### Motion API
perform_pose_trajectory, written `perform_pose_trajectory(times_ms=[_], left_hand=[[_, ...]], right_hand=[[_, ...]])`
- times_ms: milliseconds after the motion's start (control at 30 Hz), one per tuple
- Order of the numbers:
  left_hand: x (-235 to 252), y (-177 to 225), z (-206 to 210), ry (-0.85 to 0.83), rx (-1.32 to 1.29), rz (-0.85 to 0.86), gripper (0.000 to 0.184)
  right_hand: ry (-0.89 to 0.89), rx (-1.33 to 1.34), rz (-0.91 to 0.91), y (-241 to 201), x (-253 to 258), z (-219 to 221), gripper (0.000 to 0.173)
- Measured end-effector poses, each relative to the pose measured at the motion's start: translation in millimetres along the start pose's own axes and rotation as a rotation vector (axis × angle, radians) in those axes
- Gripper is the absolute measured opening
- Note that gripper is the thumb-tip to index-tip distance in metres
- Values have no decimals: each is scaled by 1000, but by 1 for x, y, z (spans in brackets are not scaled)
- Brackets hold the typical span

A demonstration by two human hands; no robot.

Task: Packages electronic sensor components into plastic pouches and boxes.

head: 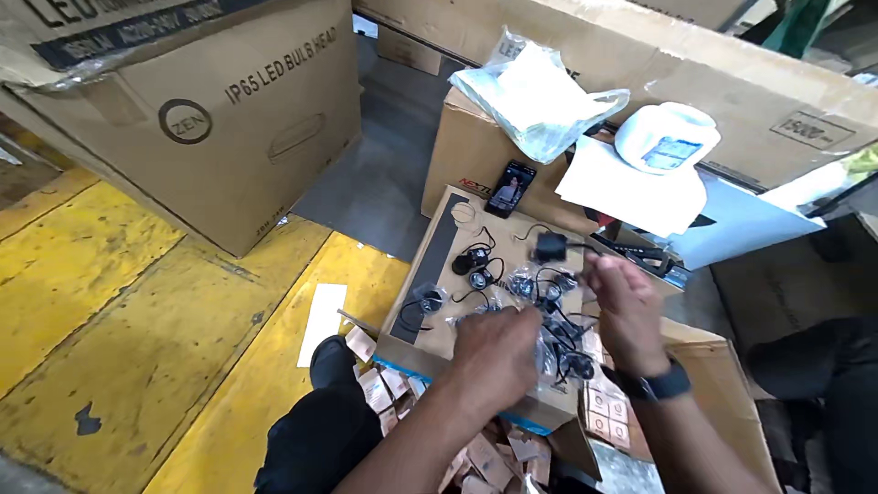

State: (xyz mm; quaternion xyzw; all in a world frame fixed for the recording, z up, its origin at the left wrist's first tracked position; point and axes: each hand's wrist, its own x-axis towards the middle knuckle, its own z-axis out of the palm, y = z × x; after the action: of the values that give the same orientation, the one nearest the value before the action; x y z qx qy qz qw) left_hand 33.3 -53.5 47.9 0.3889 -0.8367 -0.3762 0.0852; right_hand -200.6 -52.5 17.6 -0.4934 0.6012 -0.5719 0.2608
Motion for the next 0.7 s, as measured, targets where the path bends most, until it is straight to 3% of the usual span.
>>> perform_pose_trajectory(times_ms=[100, 200, 433, 500, 600, 700], left_hand=[[2, 0, 6, 81, -31, -36, 24], [9, -1, 17, 120, -80, -79, 23], [30, 1, 50, -5, -130, -158, 26], [33, -1, 57, -7, -290, -134, 23], [35, 0, 54, 20, -641, -63, 19], [34, -2, 50, 12, -743, -6, 18]], right_hand=[[96, 297, 168, -10, -55, -49, 25], [43, 647, 246, -9, -95, -79, 26], [-395, 1038, 220, -9, -128, -86, 24], [-468, 1042, 220, -5, -130, -80, 25], [-443, 951, 263, 5, -128, -75, 25], [-393, 800, 290, 7, -127, -72, 27]])
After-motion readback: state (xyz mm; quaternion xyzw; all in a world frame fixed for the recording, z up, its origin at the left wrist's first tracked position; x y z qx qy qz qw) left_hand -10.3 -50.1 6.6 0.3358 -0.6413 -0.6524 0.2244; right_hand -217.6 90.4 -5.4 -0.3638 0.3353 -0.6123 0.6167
